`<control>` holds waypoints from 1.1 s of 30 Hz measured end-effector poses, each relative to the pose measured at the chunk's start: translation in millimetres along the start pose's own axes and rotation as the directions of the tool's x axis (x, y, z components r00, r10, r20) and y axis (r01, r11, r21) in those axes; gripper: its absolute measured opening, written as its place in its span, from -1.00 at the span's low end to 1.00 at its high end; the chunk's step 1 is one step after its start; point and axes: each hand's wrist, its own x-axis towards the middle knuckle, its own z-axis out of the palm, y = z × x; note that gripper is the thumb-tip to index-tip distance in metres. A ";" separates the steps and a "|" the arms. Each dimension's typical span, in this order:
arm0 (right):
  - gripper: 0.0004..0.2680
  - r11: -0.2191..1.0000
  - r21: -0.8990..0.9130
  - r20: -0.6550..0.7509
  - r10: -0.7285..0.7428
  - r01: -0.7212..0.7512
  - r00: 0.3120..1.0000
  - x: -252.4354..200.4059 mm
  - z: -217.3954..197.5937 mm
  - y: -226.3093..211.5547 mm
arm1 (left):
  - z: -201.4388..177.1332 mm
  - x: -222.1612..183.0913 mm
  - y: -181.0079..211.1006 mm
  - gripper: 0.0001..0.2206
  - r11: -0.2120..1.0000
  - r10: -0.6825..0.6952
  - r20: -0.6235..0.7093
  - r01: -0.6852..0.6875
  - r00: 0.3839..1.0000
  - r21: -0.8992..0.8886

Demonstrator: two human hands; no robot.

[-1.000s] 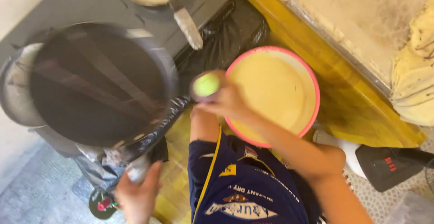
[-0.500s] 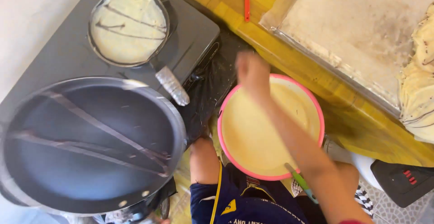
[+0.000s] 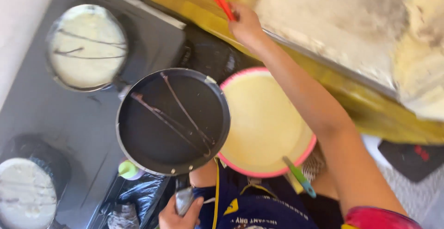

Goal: Preparing crepes by pouring batter into pans, rotating them to spread it, and adding chocolate sauce.

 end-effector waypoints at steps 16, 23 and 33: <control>-0.76 0.690 -0.411 -0.744 0.125 -0.596 0.657 -704.1 -142.6 190.5 | 172.2 -142.9 39.3 -0.78 0.621 0.189 0.782 -0.689 0.594 0.374; -0.74 0.380 0.099 -0.689 0.693 -0.920 0.212 -788.6 -139.4 233.8 | 212.3 -188.0 30.5 -0.70 0.405 0.061 0.885 -0.822 0.461 0.400; -0.78 0.444 0.101 -0.786 0.584 -0.890 0.202 -772.7 -122.7 247.0 | 218.6 -167.8 36.6 -0.72 0.664 0.103 0.955 -0.734 0.278 0.143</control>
